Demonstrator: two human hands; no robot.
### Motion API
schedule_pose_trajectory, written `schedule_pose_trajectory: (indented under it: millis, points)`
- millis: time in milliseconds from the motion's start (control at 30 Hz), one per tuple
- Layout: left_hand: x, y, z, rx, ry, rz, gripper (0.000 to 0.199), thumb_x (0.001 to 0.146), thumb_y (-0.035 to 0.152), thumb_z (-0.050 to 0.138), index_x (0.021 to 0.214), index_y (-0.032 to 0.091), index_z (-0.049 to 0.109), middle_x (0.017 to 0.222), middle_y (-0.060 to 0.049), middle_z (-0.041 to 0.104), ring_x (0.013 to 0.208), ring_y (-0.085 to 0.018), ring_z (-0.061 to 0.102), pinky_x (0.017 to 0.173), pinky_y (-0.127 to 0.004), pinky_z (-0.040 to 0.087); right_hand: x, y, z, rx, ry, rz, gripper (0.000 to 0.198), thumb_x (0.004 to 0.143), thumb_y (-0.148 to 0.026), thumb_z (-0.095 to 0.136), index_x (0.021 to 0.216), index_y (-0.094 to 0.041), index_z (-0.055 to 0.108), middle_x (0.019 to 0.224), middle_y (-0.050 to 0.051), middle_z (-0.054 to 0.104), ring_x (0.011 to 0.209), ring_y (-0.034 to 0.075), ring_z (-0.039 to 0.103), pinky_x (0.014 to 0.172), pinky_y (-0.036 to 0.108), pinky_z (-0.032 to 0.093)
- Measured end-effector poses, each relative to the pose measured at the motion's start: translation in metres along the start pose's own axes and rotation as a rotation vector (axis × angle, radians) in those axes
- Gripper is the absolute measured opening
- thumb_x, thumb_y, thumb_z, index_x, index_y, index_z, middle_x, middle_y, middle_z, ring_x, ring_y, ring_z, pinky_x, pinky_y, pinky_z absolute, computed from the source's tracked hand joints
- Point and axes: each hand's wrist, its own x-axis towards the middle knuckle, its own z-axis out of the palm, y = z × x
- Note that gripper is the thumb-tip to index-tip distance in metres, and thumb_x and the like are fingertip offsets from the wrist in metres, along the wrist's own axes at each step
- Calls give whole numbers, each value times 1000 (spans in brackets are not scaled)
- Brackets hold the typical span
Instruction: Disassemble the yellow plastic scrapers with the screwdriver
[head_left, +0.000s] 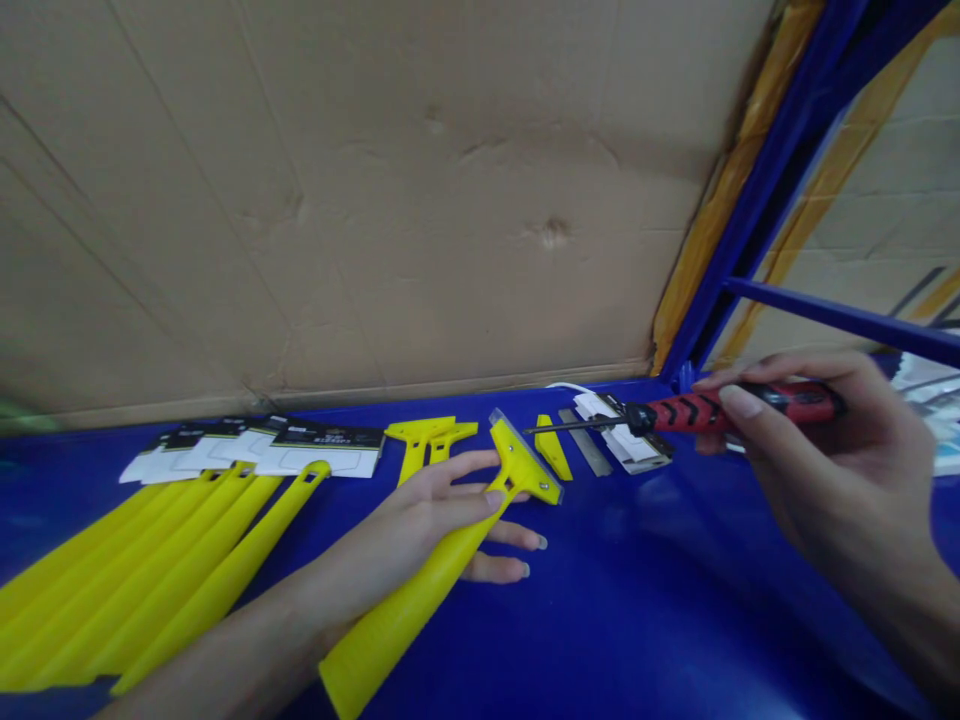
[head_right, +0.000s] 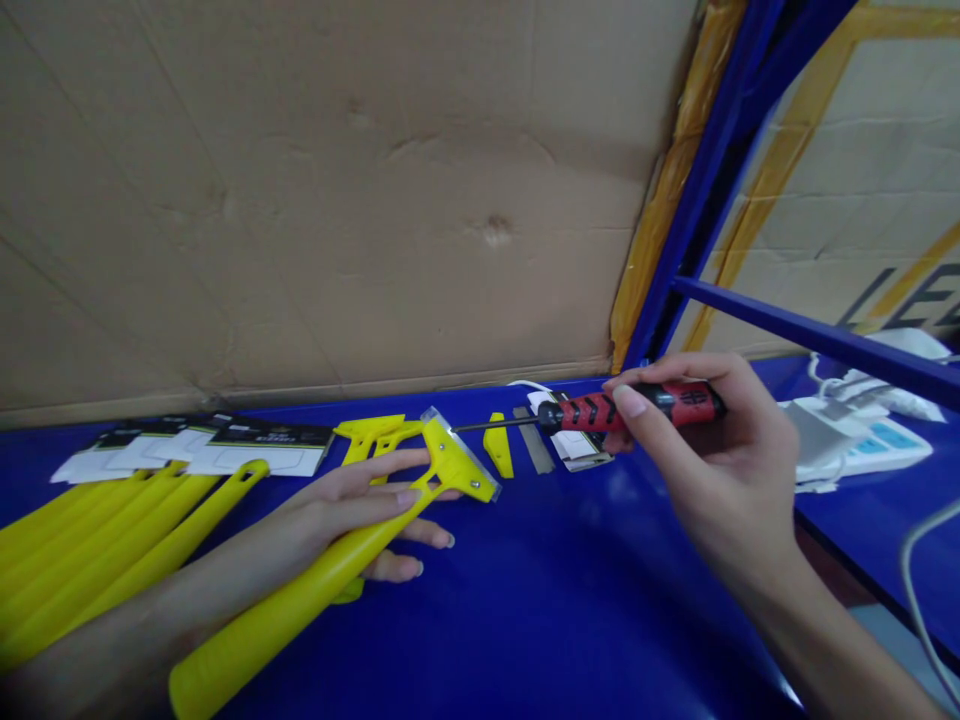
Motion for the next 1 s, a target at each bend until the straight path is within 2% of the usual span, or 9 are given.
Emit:
schedule_pose_trajectory:
  millis: [167, 367, 533, 733, 800, 867, 933, 1000]
  points:
    - [2, 1, -1, 7, -2, 14, 69, 92, 9, 70, 152, 14, 37, 130, -22, 71, 83, -25, 81, 63, -29, 66, -5, -3, 7, -27, -69, -50, 19, 80, -24, 83, 93, -27, 68, 87, 0, 77, 59, 16, 72, 54, 28, 65]
    - [2, 0, -1, -2, -25, 12, 63, 93, 8, 68, 149, 13, 38, 129, -22, 71, 81, -25, 80, 61, -29, 65, -6, -7, 7, -73, -87, -86, 20, 78, -22, 82, 91, -27, 68, 86, 0, 78, 59, 16, 74, 53, 24, 65]
    - [3, -1, -4, -8, -35, 31, 66, 91, 13, 72, 149, 15, 41, 132, -23, 69, 83, -26, 80, 62, -30, 64, -6, -8, 8, -95, -75, -110, 19, 80, -23, 82, 91, -27, 68, 87, 0, 77, 61, 16, 74, 56, 26, 65]
    - [4, -4, -5, 16, -34, 52, 72, 87, 17, 78, 149, 16, 42, 132, -23, 69, 84, -27, 80, 62, -32, 64, -5, -8, 9, -66, -84, -93, 20, 78, -25, 83, 90, -27, 67, 85, 1, 78, 58, 19, 73, 50, 30, 65]
    - [3, -4, -4, 56, -18, 84, 70, 86, 21, 80, 147, 16, 46, 128, -22, 71, 86, -28, 80, 63, -32, 64, -5, -10, 8, -116, -95, -101, 18, 79, -28, 83, 89, -27, 68, 78, 0, 77, 49, 18, 69, 44, 29, 61]
    - [1, -3, -1, 127, 7, 104, 68, 85, 24, 82, 144, 14, 50, 118, -20, 74, 86, -28, 79, 62, -29, 62, -6, -13, 5, -212, -127, -99, 12, 85, -35, 78, 89, -27, 70, 61, -4, 69, 37, 15, 59, 33, 25, 49]
    - [-2, -2, 2, 196, 32, 124, 68, 83, 24, 84, 141, 11, 52, 103, -17, 77, 82, -27, 79, 58, -26, 60, -7, -16, 2, -312, -152, -91, 17, 92, -43, 70, 86, -27, 72, 46, -7, 57, 29, 12, 50, 29, 23, 36]
    - [-5, 0, 5, 239, 50, 155, 68, 80, 23, 85, 139, 10, 53, 92, -13, 77, 77, -26, 78, 54, -25, 57, -8, -20, 0, -374, -141, -87, 23, 95, -47, 66, 84, -28, 73, 42, -7, 53, 29, 11, 46, 29, 23, 31]
